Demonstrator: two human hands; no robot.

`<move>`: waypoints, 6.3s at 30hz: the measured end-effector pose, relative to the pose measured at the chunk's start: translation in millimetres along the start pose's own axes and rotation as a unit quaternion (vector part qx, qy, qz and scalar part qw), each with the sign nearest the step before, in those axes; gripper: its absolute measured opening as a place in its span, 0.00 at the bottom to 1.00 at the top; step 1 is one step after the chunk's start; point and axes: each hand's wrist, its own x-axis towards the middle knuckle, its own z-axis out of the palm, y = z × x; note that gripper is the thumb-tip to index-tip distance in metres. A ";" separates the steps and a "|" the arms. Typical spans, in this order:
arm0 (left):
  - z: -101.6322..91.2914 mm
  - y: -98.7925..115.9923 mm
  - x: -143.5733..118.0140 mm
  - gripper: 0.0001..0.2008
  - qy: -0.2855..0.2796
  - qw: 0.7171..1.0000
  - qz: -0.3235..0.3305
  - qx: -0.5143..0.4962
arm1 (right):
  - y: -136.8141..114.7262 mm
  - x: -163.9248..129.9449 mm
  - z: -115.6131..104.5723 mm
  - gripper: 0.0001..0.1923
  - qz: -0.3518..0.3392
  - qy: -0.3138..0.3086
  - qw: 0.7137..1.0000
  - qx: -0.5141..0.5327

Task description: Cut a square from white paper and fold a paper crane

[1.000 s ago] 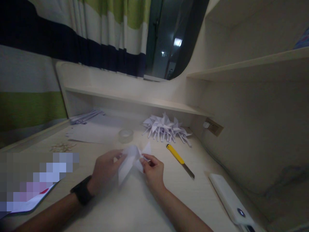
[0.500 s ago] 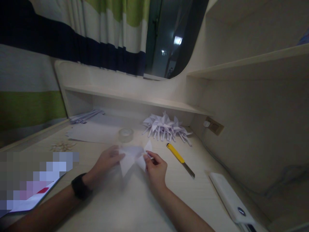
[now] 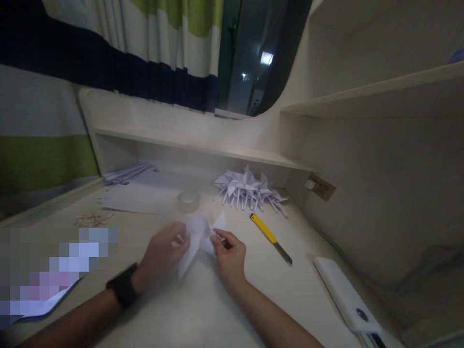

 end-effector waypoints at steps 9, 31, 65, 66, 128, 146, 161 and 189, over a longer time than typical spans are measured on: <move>0.6 -3.4 -0.3 0.06 0.013 0.996 -0.082 0.007 | -13.9 -3.5 0.8 0.10 -0.034 -0.049 0.998 -0.031; -8.9 -14.3 1.6 0.22 -0.078 0.996 0.020 -0.033 | -3.6 7.7 -4.0 0.21 0.038 0.044 0.997 0.050; 8.0 -6.4 -3.5 0.07 0.019 0.997 0.021 -0.075 | -23.2 -7.1 -3.4 0.06 -0.188 -0.026 0.978 -0.084; 7.8 -6.9 -2.9 0.06 0.020 0.997 0.030 -0.069 | -22.1 -6.1 -4.0 0.06 -0.185 -0.027 0.979 -0.085; 26.7 8.6 30.8 0.15 0.076 0.873 -0.272 -0.399 | -18.9 2.7 -0.1 0.09 -0.036 -0.034 0.998 -0.044; 22.4 13.0 20.9 0.10 0.017 0.943 -0.178 -0.281 | -16.0 3.2 -4.4 0.06 -0.077 -0.029 0.994 -0.074; 23.6 24.1 16.5 0.08 -0.033 0.936 -0.170 -0.307 | -5.5 8.3 -6.9 0.08 -0.089 -0.054 0.995 0.004; 20.9 28.1 17.3 0.11 -0.011 0.919 -0.211 -0.331 | -6.9 6.7 -4.1 0.09 -0.070 -0.080 0.991 0.082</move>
